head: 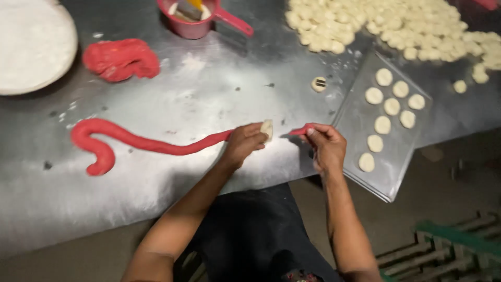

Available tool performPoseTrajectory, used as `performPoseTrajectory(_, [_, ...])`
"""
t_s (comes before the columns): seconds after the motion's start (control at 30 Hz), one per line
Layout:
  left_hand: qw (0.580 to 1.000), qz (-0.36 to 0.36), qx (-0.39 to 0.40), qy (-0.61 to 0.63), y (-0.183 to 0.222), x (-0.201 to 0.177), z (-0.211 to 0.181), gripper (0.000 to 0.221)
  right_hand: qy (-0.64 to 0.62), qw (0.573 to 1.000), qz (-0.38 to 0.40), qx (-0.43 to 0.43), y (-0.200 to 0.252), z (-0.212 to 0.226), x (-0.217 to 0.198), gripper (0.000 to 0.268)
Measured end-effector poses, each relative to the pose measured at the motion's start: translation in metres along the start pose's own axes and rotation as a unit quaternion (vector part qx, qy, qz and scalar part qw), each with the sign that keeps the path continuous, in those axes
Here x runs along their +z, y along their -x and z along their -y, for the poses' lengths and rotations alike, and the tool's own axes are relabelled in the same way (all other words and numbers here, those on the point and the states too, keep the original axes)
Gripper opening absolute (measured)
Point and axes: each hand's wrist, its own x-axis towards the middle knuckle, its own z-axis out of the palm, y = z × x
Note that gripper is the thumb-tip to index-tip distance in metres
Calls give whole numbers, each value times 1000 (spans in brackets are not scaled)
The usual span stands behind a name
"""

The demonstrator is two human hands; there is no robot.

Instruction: Shaping dough and placing it on a baking tray.

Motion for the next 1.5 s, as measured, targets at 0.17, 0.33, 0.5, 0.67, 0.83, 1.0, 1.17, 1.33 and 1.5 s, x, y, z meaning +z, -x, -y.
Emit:
performPoseTrajectory(0.17, [994,101,34,38,-5,58,6,56,198,954,21,-223,42,16,9,15])
performPoseTrajectory(0.33, [996,67,51,-19,10,83,-25,49,296,894,76,-326,32,35,-2,15])
performPoseTrajectory(0.5, [994,69,70,-55,9,115,-63,38,-48,970,235,45,-10,67,-29,41])
performPoseTrajectory(0.67, [994,-4,100,-38,-17,139,-38,25,-121,916,359,133,-51,50,-67,27])
performPoseTrajectory(0.83, [962,-248,70,-95,-27,150,-36,14,-39,918,372,135,-66,57,-57,40])
performPoseTrajectory(1.0, [978,-166,58,109,3,146,-29,32,12,915,402,15,-73,30,-50,42])
performPoseTrajectory(1.17, [946,-318,58,28,7,147,-37,25,67,895,434,-75,-56,37,-26,40])
performPoseTrajectory(1.33, [962,-255,74,-66,16,131,-29,24,201,852,364,-319,-57,9,-28,22])
performPoseTrajectory(1.5, [882,-191,272,-335,27,107,-19,41,178,933,302,-85,-34,8,-7,24])
